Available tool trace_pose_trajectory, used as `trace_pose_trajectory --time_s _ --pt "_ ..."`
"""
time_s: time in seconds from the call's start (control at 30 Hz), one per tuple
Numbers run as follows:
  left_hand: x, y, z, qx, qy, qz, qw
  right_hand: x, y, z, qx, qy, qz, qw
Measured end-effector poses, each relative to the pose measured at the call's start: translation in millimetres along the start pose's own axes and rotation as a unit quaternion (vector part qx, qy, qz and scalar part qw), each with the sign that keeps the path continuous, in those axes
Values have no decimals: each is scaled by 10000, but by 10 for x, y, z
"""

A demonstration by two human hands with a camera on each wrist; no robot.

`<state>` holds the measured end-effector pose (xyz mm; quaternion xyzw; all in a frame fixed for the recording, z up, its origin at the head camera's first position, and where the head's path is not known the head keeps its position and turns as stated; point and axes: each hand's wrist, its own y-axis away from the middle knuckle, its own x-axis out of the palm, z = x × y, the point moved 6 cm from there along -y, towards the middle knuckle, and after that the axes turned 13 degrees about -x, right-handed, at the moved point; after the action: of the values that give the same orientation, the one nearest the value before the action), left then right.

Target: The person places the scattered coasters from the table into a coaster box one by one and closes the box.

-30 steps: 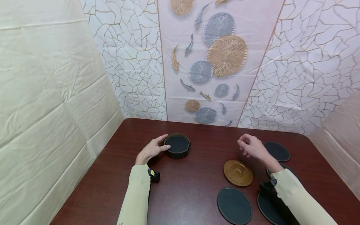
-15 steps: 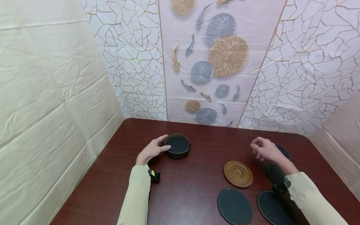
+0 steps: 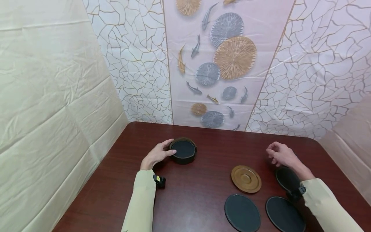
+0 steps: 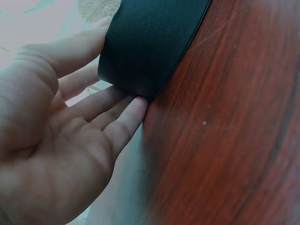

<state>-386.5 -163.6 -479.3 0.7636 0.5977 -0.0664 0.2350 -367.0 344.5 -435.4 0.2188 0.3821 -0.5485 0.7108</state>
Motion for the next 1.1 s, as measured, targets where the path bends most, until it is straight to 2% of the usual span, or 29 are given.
trace_pose_trajectory --time_s 0.27,0.53,0.73,0.9,1.1 --pt "16 11 1 -19 44 10 10000 -88 10 -119 288 497 -142 9983" --pt "7 20 -5 -39 -28 -61 10000 -241 50 -253 360 1471 -299 9880" --pt "8 5 -4 -6 -22 -61 10000 -272 132 -430 829 1518 -254 9846" --pt "4 5 -9 2 -26 -54 10000 -267 172 -514 983 1600 -287 9818" --pt "-1 27 -30 -5 -38 -46 10000 -285 222 -646 1353 1608 -123 9776"
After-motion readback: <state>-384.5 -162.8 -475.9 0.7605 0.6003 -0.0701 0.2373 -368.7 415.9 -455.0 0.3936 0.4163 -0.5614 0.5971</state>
